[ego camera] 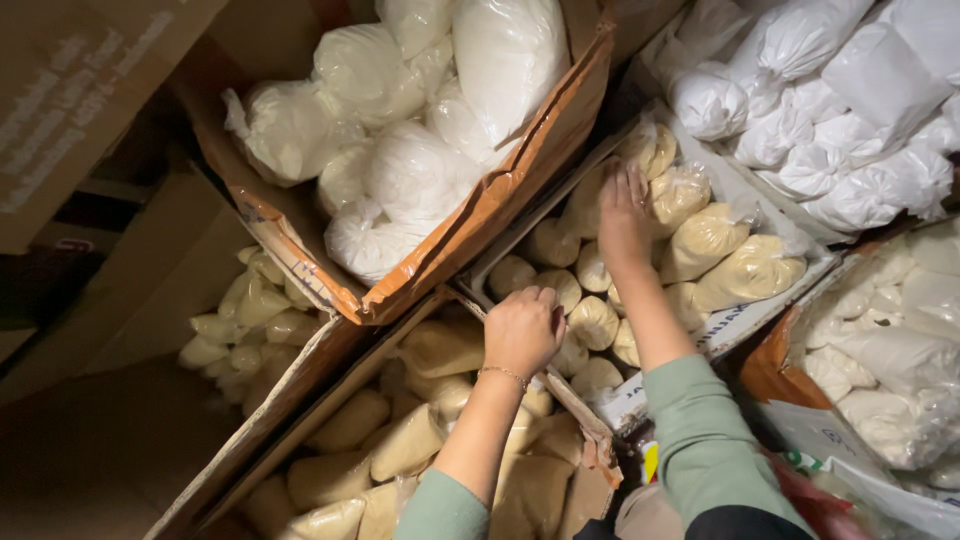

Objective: The person repeatedly picks up individually wrapped beige items from one cardboard box and places them into an adjacent box. The hands handle the items one at a time, occasionally adjusting their position within the boxes.

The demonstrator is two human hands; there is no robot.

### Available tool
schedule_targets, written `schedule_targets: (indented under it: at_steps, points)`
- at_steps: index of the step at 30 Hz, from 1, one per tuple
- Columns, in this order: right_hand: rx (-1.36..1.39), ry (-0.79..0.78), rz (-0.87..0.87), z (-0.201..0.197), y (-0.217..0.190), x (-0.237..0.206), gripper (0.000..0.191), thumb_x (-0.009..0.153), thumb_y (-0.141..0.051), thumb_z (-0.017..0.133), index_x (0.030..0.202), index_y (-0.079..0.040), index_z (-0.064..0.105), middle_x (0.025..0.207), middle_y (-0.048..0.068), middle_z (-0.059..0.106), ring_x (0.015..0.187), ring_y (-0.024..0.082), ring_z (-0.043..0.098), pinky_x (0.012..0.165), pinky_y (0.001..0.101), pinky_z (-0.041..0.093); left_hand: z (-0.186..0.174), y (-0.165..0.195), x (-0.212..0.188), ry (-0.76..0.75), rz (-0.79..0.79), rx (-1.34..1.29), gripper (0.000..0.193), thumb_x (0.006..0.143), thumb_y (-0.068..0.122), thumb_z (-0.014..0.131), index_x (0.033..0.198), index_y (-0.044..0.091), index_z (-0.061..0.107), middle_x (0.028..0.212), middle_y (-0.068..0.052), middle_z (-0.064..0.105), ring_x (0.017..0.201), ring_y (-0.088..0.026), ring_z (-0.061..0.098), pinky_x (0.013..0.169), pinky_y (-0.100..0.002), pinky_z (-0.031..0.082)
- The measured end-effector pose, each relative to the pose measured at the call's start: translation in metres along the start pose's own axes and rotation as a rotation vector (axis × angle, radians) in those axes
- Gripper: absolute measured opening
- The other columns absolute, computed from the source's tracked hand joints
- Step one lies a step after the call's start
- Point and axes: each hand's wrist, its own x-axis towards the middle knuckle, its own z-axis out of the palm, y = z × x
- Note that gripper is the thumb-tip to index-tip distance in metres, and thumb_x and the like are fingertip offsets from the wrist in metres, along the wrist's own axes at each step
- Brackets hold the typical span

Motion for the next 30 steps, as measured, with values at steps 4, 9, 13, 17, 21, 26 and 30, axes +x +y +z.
schedule_targets:
  at_steps: [4,9,13,17,21,26,30]
  points:
    - [0.069,-0.08,-0.079,-0.004,0.005,0.001,0.042,0.095,0.0,0.051,0.136,0.009,0.059,0.148,0.024,0.057,0.147,0.038,0.044,0.116,0.0422,0.041,0.001,0.001,0.001,0.017,0.0,-0.01,0.018,0.084,0.024,0.071,0.082,0.009,0.063,0.082,-0.009,0.067,0.079,-0.029,0.068,0.067,-0.042,0.055]
    - [-0.036,-0.177,-0.011,-0.006,0.003,0.016,0.04,0.099,-0.003,0.053,0.138,0.007,0.056,0.152,0.022,0.053,0.152,0.037,0.04,0.122,0.0423,0.037,0.008,-0.002,0.002,0.044,-0.008,0.003,0.017,0.083,0.025,0.071,0.081,0.009,0.063,0.082,-0.009,0.067,0.08,-0.029,0.068,0.067,-0.042,0.055]
    - [0.278,-0.254,0.102,-0.04,-0.007,0.026,0.066,0.082,-0.009,0.068,0.142,0.008,0.046,0.149,0.031,0.045,0.142,0.048,0.038,0.114,0.0543,0.033,0.014,-0.005,0.004,0.06,-0.009,0.003,0.016,0.083,0.024,0.07,0.082,0.009,0.064,0.082,-0.009,0.067,0.081,-0.03,0.068,0.067,-0.043,0.055]
    - [0.762,-0.198,0.458,-0.116,-0.067,-0.011,0.059,0.091,-0.017,0.069,0.145,-0.004,0.046,0.146,0.019,0.054,0.133,0.036,0.054,0.109,0.0456,0.046,0.016,-0.007,0.002,0.055,-0.018,-0.018,0.016,0.081,0.024,0.07,0.083,0.009,0.065,0.084,-0.01,0.068,0.082,-0.031,0.068,0.07,-0.044,0.055]
    - [0.866,-0.195,0.438,-0.19,-0.147,-0.076,0.05,0.088,-0.012,0.067,0.136,-0.007,0.053,0.139,0.017,0.059,0.127,0.035,0.06,0.1,0.0427,0.053,0.012,-0.011,-0.003,0.121,0.014,-0.109,0.013,0.083,0.021,0.066,0.091,0.011,0.068,0.09,-0.01,0.071,0.089,-0.031,0.069,0.075,-0.045,0.056]
    - [0.821,-0.167,0.038,-0.229,-0.181,-0.087,0.049,0.085,-0.006,0.068,0.131,0.003,0.054,0.14,0.028,0.053,0.125,0.047,0.054,0.104,0.0471,0.046,0.003,-0.03,-0.033,0.12,0.027,-0.36,0.026,0.09,0.016,0.062,0.113,0.004,0.065,0.119,-0.015,0.067,0.115,-0.035,0.061,0.097,-0.043,0.051]
    - [0.872,-0.45,-0.142,-0.237,-0.195,-0.087,0.041,0.087,-0.007,0.067,0.126,-0.001,0.06,0.136,0.024,0.058,0.124,0.043,0.057,0.103,0.0446,0.048,-0.005,-0.065,-0.105,0.307,-0.051,-0.526,0.044,0.086,0.008,0.061,0.13,0.0,0.059,0.137,-0.02,0.057,0.128,-0.04,0.053,0.11,-0.044,0.043]
